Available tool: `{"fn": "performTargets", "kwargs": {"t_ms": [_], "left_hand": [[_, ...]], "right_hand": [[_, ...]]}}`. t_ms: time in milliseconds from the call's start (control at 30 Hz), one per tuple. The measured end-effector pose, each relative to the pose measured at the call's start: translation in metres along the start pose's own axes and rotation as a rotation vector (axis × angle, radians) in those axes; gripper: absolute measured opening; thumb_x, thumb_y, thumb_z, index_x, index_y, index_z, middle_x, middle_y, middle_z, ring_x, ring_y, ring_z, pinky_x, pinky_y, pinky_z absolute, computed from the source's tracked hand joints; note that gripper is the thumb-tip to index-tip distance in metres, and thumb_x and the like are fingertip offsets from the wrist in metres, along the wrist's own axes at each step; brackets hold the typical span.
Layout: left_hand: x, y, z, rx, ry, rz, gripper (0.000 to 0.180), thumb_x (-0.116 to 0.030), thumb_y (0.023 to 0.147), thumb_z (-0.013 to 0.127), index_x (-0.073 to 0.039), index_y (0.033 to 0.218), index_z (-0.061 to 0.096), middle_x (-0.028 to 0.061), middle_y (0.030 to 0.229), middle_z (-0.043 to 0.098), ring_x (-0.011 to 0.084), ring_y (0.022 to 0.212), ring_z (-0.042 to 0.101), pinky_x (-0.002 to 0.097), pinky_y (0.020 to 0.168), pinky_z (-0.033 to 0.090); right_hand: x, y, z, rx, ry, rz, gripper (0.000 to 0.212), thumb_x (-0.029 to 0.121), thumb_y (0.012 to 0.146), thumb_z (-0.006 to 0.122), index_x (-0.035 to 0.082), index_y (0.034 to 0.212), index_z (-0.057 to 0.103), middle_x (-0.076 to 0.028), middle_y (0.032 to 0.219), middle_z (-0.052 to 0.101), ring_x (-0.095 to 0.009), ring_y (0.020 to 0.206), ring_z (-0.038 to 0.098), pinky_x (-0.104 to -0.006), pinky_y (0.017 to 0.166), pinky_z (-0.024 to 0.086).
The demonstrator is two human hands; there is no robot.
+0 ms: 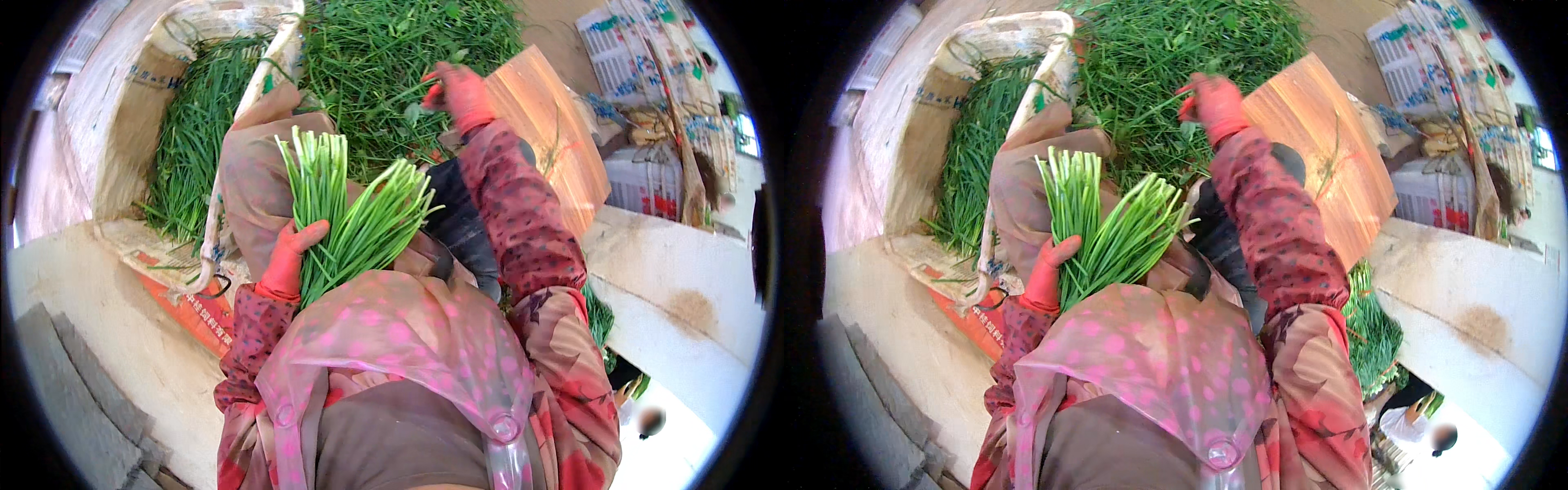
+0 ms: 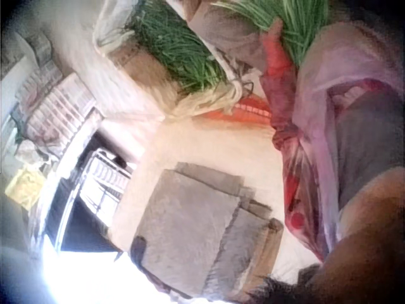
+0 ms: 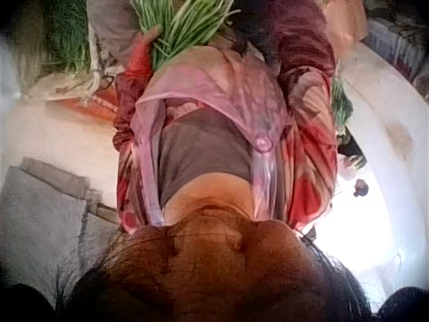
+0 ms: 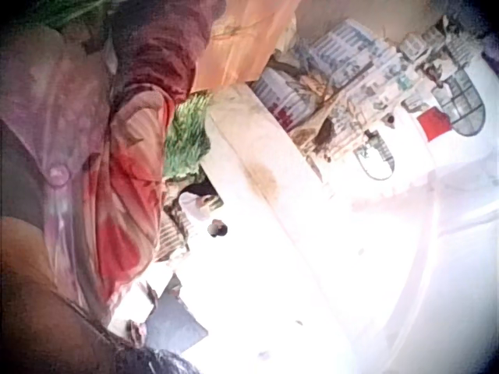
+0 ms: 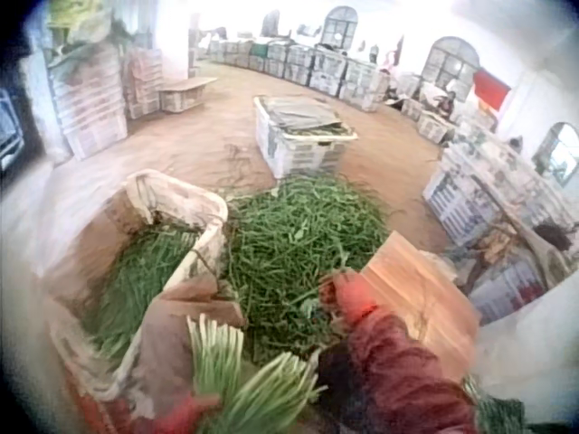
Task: The person organizes and bunches green chives by hand, pulling stems from a large basket and a pile on the floor to align them before placing them on a wooden board.
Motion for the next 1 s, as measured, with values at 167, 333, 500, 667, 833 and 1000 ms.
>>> {"fn": "performTargets", "kwargs": {"t_ms": [167, 333, 500, 667, 833, 1000], "left_hand": [[-0.005, 0.001, -0.008, -0.055, 0.030, 0.023, 0.040, -0.018, 0.081, 0.066, 0.000, 0.116, 0.056, 0.0067, 0.098, 0.064, 0.0151, 0.081, 0.063, 0.0293, 0.074, 0.051], [-0.016, 0.005, 0.005, -0.040, 0.177, 0.063, 0.049, -0.024, 0.080, 0.065, 0.000, 0.120, 0.052, 0.0099, 0.103, 0.064, 0.0194, 0.086, 0.064, 0.0328, 0.078, 0.053], [-0.046, -0.003, 0.017, 0.032, 0.228, 0.077, 0.055, -0.022, 0.077, 0.069, 0.002, 0.122, 0.050, 0.0098, 0.107, 0.062, 0.0177, 0.088, 0.063, 0.0310, 0.080, 0.051], [-0.017, -0.008, 0.034, 0.232, 0.086, -0.058, 0.066, -0.028, 0.073, 0.071, 0.001, 0.128, 0.047, 0.0104, 0.113, 0.060, 0.0212, 0.099, 0.060, 0.0351, 0.087, 0.049], [0.001, -0.001, 0.035, 0.242, 0.058, -0.094, 0.062, -0.024, 0.073, 0.071, 0.001, 0.126, 0.048, 0.0107, 0.113, 0.061, 0.0206, 0.097, 0.061, 0.0346, 0.086, 0.049], [0.003, 0.003, 0.034, 0.222, 0.127, -0.088, 0.059, -0.021, 0.073, 0.071, 0.001, 0.124, 0.050, 0.0106, 0.110, 0.062, 0.0202, 0.095, 0.062, 0.0341, 0.085, 0.049]], "right_hand": [[-0.037, -0.081, -0.019, 0.423, -0.374, 0.263, 0.055, 0.043, 0.086, 0.060, 0.005, 0.124, 0.049, -0.014, 0.109, 0.059, -0.021, 0.080, 0.064, -0.0348, 0.062, 0.055], [-0.085, -0.139, 0.044, 0.489, -0.157, 0.164, 0.054, 0.033, 0.079, 0.071, -0.001, 0.117, 0.054, -0.009, 0.098, 0.063, -0.016, 0.082, 0.062, -0.0300, 0.063, 0.053], [-0.013, -0.104, 0.085, 0.335, 0.022, -0.064, 0.028, 0.017, 0.080, 0.066, 0.000, 0.102, 0.062, -0.003, 0.084, 0.062, -0.010, 0.076, 0.056, -0.0252, 0.067, 0.047], [-0.020, -0.104, 0.104, 0.508, -0.245, -0.107, 0.026, 0.021, 0.083, 0.067, 0.001, 0.098, 0.063, -0.003, 0.083, 0.063, -0.011, 0.068, 0.059, -0.0268, 0.060, 0.050], [-0.045, -0.119, 0.085, 0.722, -0.239, 0.022, 0.030, 0.026, 0.078, 0.072, 0.002, 0.094, 0.064, -0.006, 0.083, 0.066, -0.012, 0.076, 0.061, -0.0285, 0.071, 0.050], [-0.048, -0.109, 0.060, 0.498, 0.069, 0.049, 0.027, 0.023, 0.079, 0.072, 0.000, 0.091, 0.063, -0.007, 0.083, 0.066, -0.014, 0.078, 0.062, -0.0288, 0.070, 0.049]]}}
Point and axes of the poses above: each hand's wrist, its own y-axis towards the middle knuckle, its own z-axis out of the palm, x = y × z, the point moved 10 cm from there along y, towards the middle knuckle
